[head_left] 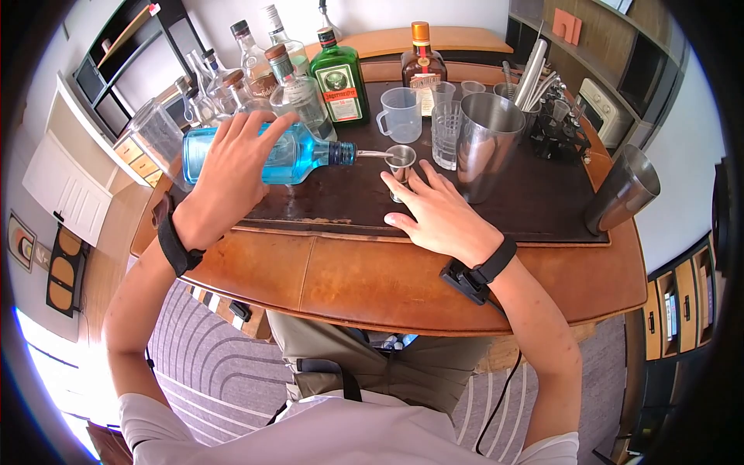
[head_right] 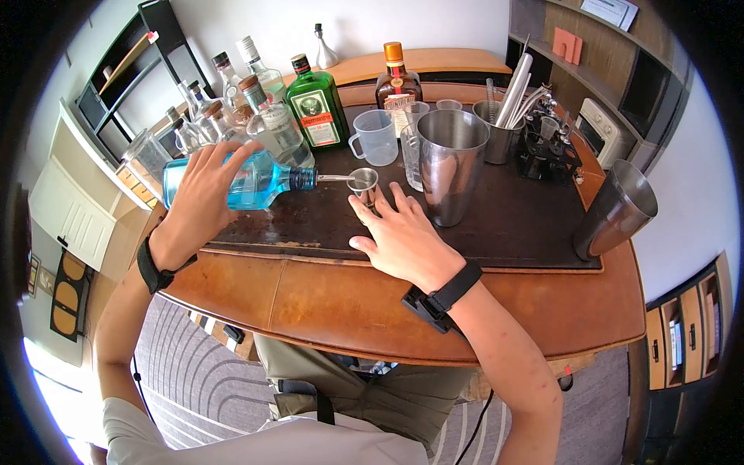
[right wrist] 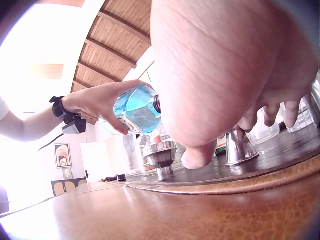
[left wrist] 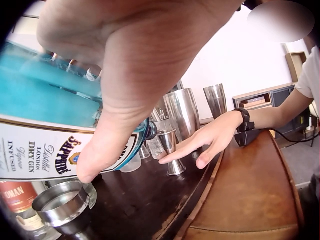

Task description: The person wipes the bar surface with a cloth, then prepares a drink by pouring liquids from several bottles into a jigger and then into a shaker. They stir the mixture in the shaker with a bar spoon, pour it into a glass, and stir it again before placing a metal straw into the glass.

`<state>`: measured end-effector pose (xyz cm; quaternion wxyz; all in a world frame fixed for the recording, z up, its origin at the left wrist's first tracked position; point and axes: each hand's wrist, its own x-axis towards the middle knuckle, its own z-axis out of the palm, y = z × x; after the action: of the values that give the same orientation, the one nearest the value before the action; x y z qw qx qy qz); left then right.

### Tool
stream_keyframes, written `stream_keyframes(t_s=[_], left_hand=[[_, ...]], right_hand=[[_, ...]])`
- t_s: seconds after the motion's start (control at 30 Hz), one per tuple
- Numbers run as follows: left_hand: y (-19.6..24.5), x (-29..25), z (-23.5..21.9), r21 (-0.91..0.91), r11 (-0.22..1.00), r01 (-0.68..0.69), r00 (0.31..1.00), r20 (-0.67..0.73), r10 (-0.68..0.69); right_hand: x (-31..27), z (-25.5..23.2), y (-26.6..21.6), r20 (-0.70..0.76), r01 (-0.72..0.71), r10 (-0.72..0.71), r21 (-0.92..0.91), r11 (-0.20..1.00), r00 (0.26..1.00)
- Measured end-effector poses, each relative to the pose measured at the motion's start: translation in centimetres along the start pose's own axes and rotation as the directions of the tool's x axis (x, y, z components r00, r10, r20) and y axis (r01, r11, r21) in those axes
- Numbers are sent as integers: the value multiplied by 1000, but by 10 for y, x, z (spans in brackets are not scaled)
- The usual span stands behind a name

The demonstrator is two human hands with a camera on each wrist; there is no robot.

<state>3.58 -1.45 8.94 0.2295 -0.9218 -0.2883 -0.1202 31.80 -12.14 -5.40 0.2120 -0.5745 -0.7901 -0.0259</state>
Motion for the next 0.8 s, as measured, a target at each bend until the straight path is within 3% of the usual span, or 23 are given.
stream_keyframes(t_s=[0.8], left_hand=[[0,-2,-4,-16,999,32,999,10,-32]], right_hand=[[0,-1,0,8,-6,6,7,1000,1000]])
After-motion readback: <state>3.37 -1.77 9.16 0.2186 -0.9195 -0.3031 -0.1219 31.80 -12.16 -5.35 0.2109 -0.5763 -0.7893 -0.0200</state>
